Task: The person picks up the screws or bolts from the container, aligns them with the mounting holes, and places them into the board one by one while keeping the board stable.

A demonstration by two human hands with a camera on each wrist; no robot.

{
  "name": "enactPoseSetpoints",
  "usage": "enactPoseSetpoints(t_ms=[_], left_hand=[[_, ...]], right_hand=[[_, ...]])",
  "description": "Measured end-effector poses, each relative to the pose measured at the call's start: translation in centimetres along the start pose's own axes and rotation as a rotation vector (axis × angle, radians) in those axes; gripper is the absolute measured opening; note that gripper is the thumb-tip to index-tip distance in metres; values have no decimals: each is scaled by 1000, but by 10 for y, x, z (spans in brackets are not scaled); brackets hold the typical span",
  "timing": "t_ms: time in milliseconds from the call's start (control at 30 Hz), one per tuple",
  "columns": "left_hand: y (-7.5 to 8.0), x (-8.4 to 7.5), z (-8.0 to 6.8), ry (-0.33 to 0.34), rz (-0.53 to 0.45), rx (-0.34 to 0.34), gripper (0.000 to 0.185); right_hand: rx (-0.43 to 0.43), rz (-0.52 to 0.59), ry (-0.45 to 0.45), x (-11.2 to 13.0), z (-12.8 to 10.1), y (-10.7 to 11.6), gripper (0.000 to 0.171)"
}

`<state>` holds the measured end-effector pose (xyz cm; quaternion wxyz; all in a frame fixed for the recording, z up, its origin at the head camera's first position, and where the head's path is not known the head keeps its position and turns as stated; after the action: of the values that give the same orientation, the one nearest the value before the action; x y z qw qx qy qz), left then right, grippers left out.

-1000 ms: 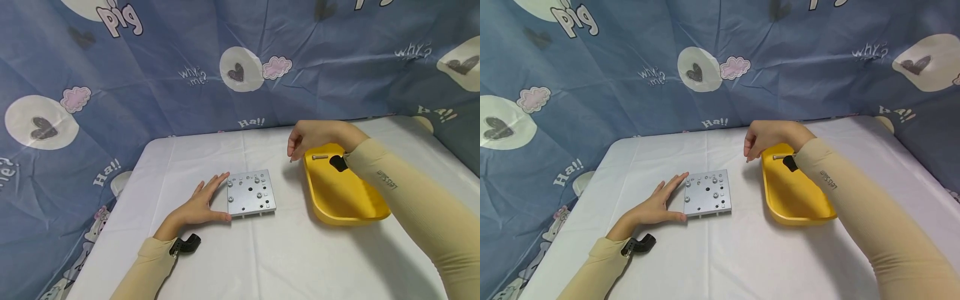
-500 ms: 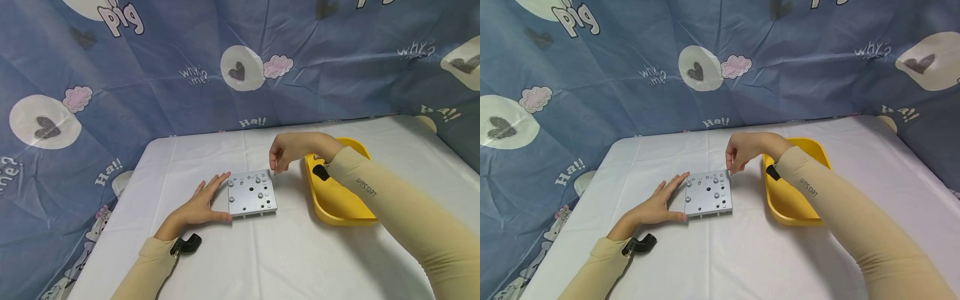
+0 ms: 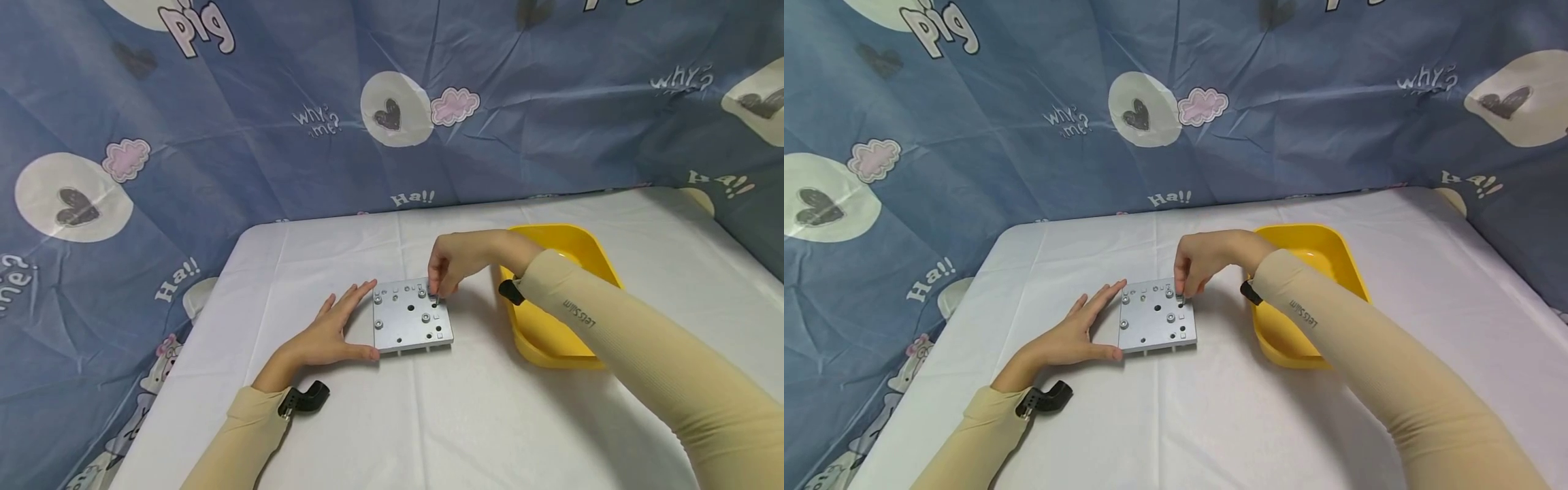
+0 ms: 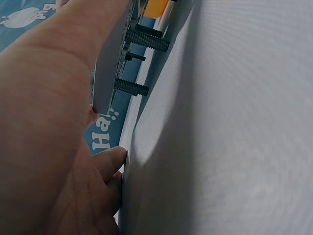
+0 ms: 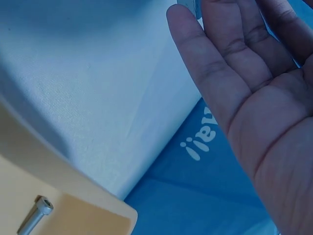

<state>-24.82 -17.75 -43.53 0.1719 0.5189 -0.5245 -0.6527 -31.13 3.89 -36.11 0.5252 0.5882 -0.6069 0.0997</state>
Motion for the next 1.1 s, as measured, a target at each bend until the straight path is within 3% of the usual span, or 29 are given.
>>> enactPoseSetpoints(t_ms=[333,633,1100], left_hand=[[2,3,-2,1,13,6,125],[3,0,-2,-48,-22,-28,127],[-2,8,1,-68,-28,-47,125]], right_hand=[[20,50,-9,4,7,-7,8],[27,56,-17,6,8,-10,7],[45,59,-31,6,8,-12,8]])
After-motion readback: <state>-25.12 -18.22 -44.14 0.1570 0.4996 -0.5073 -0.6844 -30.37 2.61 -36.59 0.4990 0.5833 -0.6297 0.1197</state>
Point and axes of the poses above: each hand's wrist, its own z-axis towards the middle knuckle, its own y-axis out of the back of the hand, x = y × z, the point moved 8 cm from there along z, towards the middle knuckle, and after that the axes turned 10 degrees about z, right-handed, at the moved point
